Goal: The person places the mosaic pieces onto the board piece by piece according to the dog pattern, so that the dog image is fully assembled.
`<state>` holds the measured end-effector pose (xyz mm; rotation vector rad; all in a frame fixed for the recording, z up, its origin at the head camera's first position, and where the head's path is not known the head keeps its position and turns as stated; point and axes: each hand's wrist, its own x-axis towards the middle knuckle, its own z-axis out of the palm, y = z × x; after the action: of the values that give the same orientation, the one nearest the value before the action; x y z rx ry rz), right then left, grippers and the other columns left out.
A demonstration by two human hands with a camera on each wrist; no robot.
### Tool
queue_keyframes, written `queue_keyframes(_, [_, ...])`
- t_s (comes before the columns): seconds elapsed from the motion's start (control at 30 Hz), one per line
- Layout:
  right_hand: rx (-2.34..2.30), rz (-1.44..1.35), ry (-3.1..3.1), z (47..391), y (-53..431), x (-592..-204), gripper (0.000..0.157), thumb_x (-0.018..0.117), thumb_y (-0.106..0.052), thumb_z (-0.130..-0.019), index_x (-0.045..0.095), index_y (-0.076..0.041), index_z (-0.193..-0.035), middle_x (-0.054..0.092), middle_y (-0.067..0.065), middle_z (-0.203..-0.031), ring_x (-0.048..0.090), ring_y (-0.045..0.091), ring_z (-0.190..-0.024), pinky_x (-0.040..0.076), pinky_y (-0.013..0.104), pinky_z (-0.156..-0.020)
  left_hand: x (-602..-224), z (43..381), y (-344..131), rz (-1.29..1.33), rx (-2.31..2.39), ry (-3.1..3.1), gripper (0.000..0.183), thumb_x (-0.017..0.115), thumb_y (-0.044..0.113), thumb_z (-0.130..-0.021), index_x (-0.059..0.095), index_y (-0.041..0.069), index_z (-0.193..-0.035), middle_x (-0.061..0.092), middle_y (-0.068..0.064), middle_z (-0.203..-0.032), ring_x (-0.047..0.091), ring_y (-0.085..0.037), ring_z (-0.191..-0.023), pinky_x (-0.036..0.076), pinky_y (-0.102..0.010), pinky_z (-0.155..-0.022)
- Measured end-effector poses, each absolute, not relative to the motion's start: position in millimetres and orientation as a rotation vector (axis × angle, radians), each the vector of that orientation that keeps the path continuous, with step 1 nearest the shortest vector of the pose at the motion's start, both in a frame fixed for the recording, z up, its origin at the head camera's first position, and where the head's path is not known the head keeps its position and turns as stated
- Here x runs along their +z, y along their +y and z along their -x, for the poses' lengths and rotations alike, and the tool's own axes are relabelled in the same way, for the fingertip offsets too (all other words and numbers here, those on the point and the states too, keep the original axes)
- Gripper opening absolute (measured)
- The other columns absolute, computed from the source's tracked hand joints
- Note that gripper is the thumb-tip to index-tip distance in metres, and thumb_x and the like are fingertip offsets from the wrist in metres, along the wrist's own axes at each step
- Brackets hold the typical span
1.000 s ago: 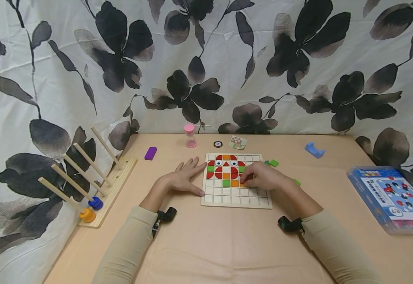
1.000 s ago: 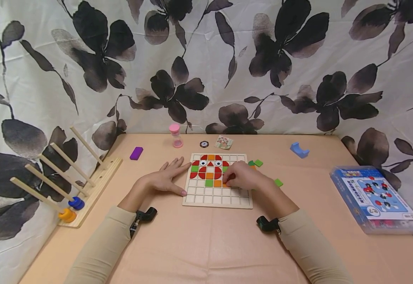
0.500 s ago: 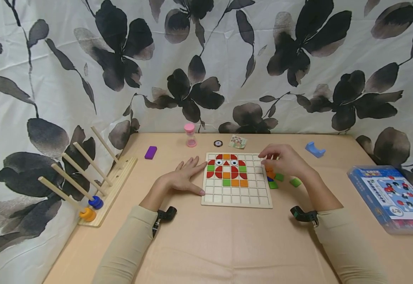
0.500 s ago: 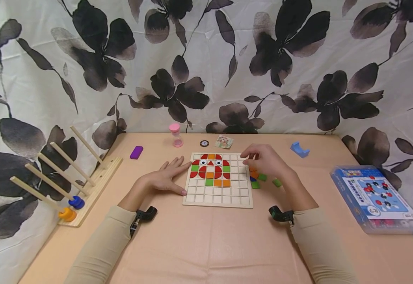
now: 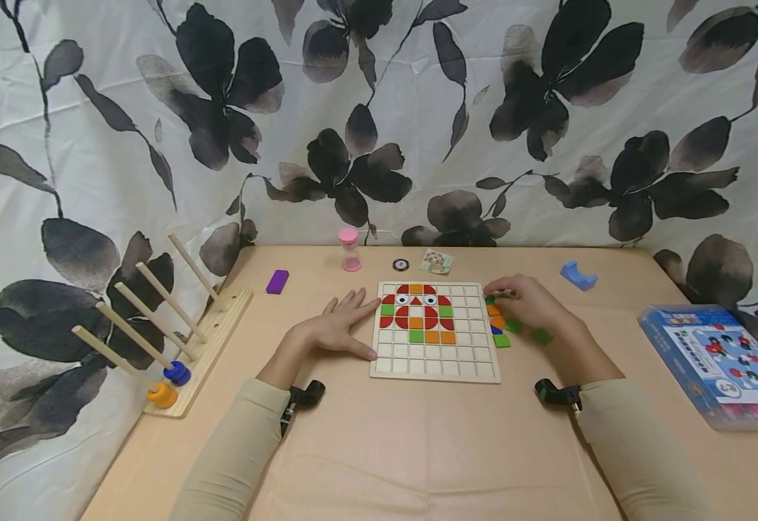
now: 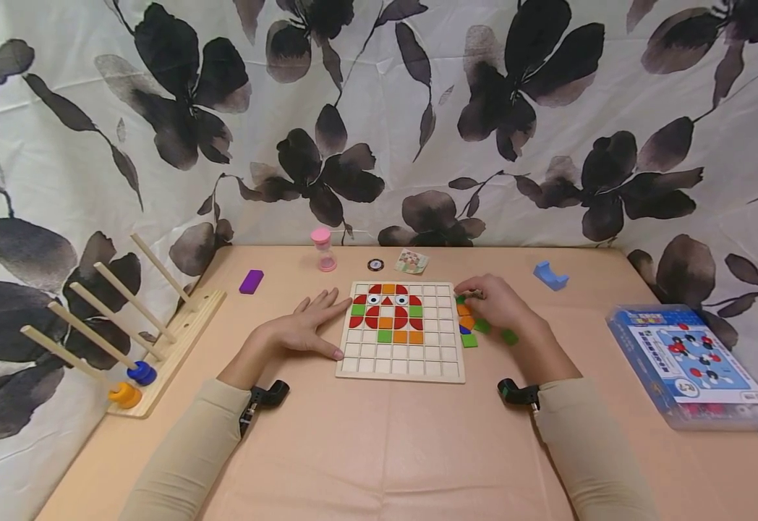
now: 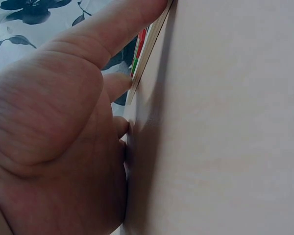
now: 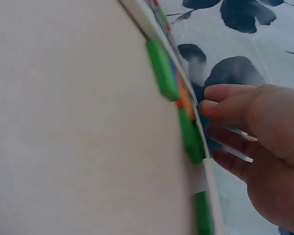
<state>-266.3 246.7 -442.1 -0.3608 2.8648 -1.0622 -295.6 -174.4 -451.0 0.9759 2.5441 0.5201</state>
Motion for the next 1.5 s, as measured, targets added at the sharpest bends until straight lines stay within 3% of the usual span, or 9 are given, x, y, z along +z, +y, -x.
queue_keyframes(0.23, [-0.925,0.413,2.936,268,251,-447,0.030,0.062,-0.002,-0.090,0.068,-0.008,-0.119,0.066,0.010,-0.116,0.055,0.028,-0.103,0.044,0.054,-0.097,-451,296,-174,-0.979,0.497,2.556,0.113,0.067,0.074,-0.067,0.011,0.030,-0.155,-0.007,-0.012,-0.161,-0.010,-0.030,-0.147,-0.006,-0.054,-0.115])
queue_keyframes(0.6, [-0.802,0.471,3.021,261,258,-437,0.023,0.069,-0.005,-0.087,0.073,-0.009,-0.109,0.067,0.002,-0.096,0.059,0.020,-0.086,0.050,0.040,-0.080,-451,296,-174,-0.984,0.506,2.546,0.113,0.068,0.073,-0.068,0.012,0.029,-0.155,-0.007,-0.012,-0.161,-0.010,-0.031,-0.147,-0.006,-0.054,-0.115])
queue_keyframes(0.9, [-1.012,0.239,2.963,253,261,-423,0.022,0.064,-0.017,-0.093,0.071,-0.014,-0.113,0.067,0.000,-0.108,0.058,0.021,-0.097,0.049,0.042,-0.087,-452,295,-174,-0.976,0.530,2.542,0.113,0.069,0.072,-0.068,0.012,0.029,-0.155,-0.006,-0.012,-0.161,-0.010,-0.030,-0.147,-0.007,-0.054,-0.115])
queue_keyframes(1.2, [-1.077,0.520,2.832,245,228,-401,0.016,0.072,-0.016,-0.087,0.073,-0.015,-0.103,0.069,-0.002,-0.091,0.059,0.023,-0.080,0.052,0.032,-0.069,-452,295,-174,-0.974,0.529,2.545,0.113,0.069,0.072,-0.067,0.013,0.029,-0.155,-0.006,-0.012,-0.161,-0.010,-0.030,-0.147,-0.007,-0.054,-0.115])
queue_keyframes(1.5, [-0.993,0.665,2.696,243,191,-412,0.012,0.076,-0.009,-0.082,0.075,-0.012,-0.094,0.070,-0.004,-0.084,0.059,0.018,-0.075,0.052,0.030,-0.068,-452,294,-174,-0.965,0.534,2.541,0.114,0.069,0.073,-0.067,0.013,0.029,-0.155,-0.007,-0.012,-0.161,-0.011,-0.030,-0.147,-0.007,-0.053,-0.115])
